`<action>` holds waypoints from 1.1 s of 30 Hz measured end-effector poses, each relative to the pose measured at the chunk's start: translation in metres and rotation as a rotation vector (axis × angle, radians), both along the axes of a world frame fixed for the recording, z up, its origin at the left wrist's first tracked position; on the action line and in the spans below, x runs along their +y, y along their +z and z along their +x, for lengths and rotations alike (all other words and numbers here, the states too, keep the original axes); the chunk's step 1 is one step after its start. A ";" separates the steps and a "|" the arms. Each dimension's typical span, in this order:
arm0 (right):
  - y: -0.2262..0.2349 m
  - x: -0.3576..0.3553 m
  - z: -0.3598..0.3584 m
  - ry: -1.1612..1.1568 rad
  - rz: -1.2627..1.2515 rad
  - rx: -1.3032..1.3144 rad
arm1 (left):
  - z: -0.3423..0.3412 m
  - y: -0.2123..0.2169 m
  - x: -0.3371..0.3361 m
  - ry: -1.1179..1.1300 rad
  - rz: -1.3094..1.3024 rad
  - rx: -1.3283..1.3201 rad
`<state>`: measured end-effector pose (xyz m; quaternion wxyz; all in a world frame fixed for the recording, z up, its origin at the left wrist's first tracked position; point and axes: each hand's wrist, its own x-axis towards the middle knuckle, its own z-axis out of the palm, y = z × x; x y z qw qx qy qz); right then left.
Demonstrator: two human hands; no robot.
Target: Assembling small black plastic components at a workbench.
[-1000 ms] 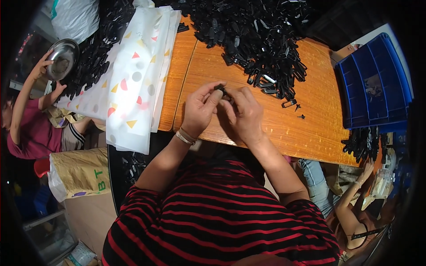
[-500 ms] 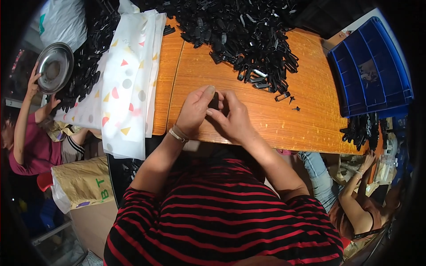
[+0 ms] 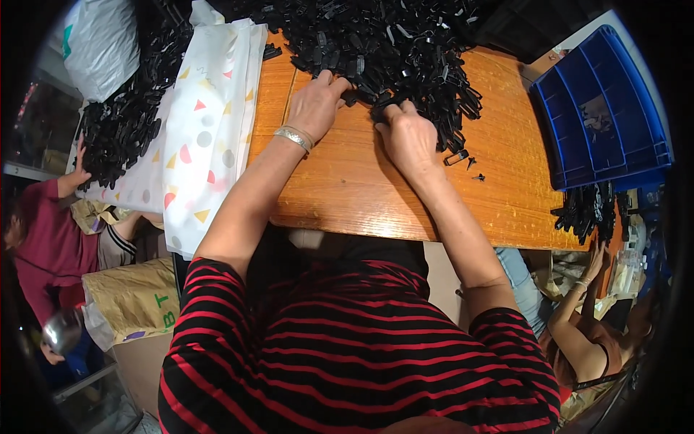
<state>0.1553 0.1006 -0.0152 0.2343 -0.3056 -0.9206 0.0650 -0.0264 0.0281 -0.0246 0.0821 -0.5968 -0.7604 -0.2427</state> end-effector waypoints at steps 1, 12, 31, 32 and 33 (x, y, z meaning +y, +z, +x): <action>-0.001 -0.004 -0.001 0.067 0.010 0.000 | 0.001 0.001 -0.002 0.000 -0.005 -0.001; -0.007 -0.010 0.009 0.302 -0.167 0.066 | 0.014 -0.002 -0.033 0.003 0.069 -0.319; 0.003 -0.039 0.003 0.232 -0.322 0.476 | 0.059 0.016 -0.071 -0.225 0.146 -1.454; 0.005 -0.041 0.004 0.233 -0.340 0.488 | 0.057 0.016 -0.071 -0.225 0.145 -1.454; 0.008 -0.043 0.004 0.234 -0.340 0.488 | 0.056 0.016 -0.071 -0.197 0.160 -1.448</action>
